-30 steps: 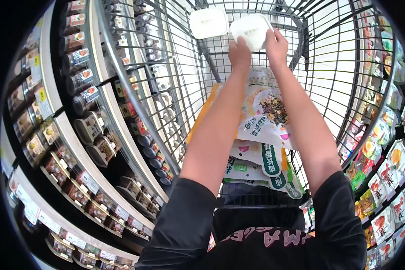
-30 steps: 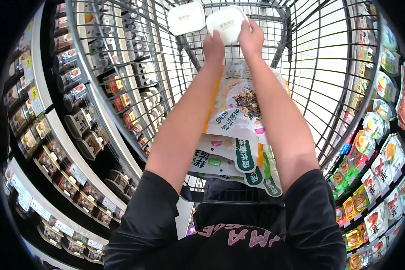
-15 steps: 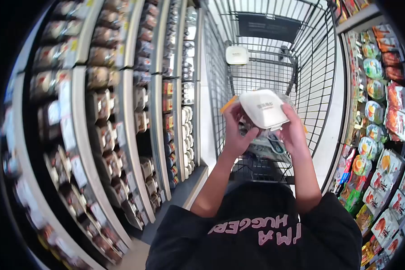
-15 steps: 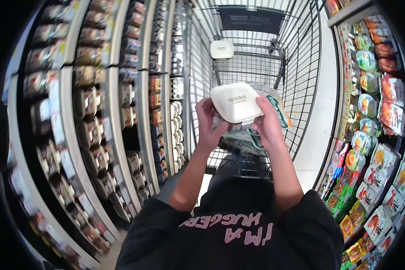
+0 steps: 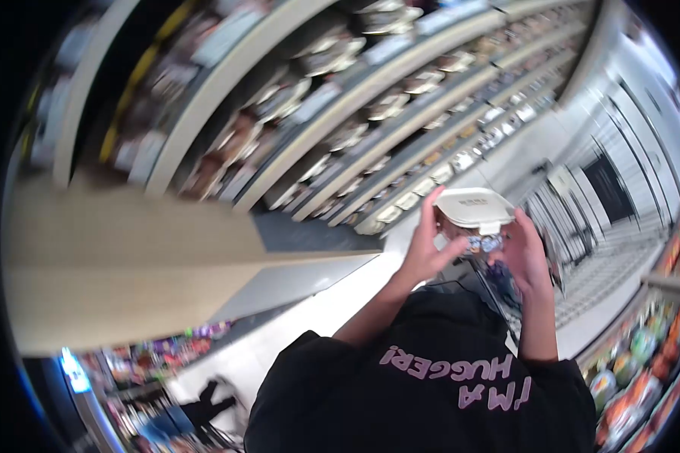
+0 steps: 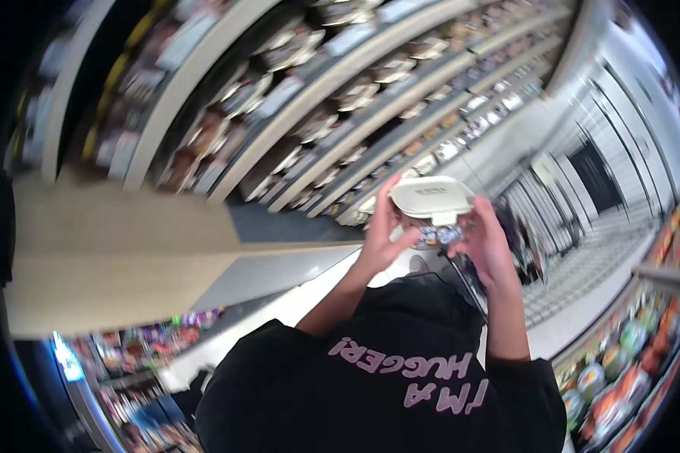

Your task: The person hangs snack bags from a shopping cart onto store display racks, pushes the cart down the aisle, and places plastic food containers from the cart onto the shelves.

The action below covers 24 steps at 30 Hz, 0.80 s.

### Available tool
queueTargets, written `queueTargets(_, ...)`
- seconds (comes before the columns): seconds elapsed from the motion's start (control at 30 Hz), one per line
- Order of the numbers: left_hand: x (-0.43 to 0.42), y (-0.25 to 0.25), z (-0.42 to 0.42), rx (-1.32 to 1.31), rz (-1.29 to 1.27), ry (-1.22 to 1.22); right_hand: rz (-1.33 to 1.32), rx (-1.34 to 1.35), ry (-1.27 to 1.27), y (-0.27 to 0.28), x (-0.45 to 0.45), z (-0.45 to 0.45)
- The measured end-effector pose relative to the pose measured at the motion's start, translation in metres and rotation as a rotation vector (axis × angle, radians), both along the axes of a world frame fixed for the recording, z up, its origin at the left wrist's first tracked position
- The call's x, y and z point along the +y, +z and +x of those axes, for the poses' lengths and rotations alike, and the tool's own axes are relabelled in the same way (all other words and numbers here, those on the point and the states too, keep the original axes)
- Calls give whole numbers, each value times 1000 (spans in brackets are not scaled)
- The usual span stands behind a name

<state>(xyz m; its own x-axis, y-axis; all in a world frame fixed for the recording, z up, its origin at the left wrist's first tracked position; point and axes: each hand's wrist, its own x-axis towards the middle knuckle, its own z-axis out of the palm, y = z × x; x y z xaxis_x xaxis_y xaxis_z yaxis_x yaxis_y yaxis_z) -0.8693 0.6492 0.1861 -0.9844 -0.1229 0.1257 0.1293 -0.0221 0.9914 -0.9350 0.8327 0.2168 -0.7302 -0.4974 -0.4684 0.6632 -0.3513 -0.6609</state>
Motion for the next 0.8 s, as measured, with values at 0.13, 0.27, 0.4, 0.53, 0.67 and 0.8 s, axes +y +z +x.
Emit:
queueTargets(0.13,-24,11,40,5,-72,212,-3,66,183,1,-46,10)
queueTargets(0.27,-53,1,72,-32,66,264,58,88,272,2,-82,31)
queueTargets(0.4,-76,-23,90,18,167,343,99,81,319,-2,-103,50)
queueTargets(0.53,-92,-28,98,-47,349,342,116,102,310,1,-118,63)
queueTargets(0.67,-100,-40,103,-33,349,327,162,135,306,-10,-122,72)
queueTargets(0.8,-99,-55,108,-10,216,287,162,-41,358,-29,-119,63)
